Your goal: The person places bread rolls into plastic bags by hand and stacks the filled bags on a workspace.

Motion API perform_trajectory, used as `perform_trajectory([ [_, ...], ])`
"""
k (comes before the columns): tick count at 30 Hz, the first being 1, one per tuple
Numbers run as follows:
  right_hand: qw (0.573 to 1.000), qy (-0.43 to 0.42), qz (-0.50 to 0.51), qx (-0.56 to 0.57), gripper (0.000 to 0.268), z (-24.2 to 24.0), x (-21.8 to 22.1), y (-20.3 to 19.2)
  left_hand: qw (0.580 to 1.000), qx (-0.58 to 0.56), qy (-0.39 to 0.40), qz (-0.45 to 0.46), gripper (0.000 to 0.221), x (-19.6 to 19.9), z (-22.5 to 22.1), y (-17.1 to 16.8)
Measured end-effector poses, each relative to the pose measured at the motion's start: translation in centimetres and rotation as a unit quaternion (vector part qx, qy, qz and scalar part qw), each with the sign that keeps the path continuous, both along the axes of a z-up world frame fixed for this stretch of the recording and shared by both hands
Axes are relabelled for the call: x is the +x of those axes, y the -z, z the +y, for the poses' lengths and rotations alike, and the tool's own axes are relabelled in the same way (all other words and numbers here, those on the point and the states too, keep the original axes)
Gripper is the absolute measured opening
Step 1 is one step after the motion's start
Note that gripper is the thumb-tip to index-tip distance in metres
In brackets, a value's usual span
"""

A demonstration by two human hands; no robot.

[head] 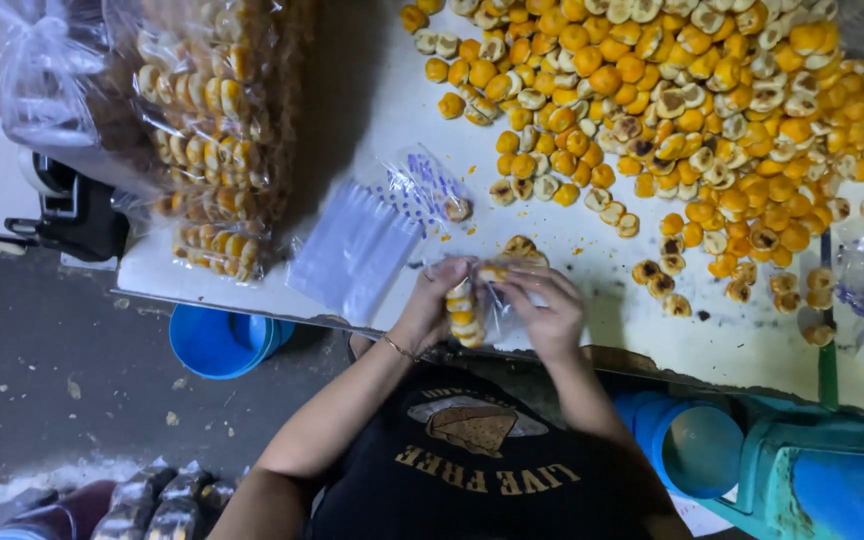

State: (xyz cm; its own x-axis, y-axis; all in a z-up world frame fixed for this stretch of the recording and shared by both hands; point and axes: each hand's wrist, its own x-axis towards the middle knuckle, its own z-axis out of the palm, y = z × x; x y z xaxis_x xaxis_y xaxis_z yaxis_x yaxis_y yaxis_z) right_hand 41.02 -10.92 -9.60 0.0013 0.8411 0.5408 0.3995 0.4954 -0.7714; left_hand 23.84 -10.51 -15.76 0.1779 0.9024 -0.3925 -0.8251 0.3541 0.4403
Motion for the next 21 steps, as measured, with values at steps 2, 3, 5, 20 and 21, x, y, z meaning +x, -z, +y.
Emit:
perform_trajectory([
  [2,0.996,-0.011,-0.054,0.064,0.011,0.6,-1.9,1.5,0.998,0.031,0.030,0.035,0.033,0.3,0.1,-0.1],
  [3,0.996,-0.012,-0.054,0.066,0.011,1.2,-2.7,-1.1,0.998,0.033,0.028,0.035,0.033,-0.1,0.5,0.1],
  [5,0.982,-0.166,-0.090,0.010,0.017,2.3,-4.5,-6.4,0.998,0.052,0.039,0.014,0.042,-1.3,1.3,0.4],
  [20,0.895,-0.035,-0.445,-0.009,0.055,8.2,-4.5,-13.4,0.457,0.371,0.182,0.787,0.011,-12.3,24.9,-5.6],
  [21,0.893,-0.031,-0.448,-0.009,0.055,7.3,-4.6,-12.4,0.458,0.375,0.182,0.785,0.011,-14.9,29.6,-2.2],
])
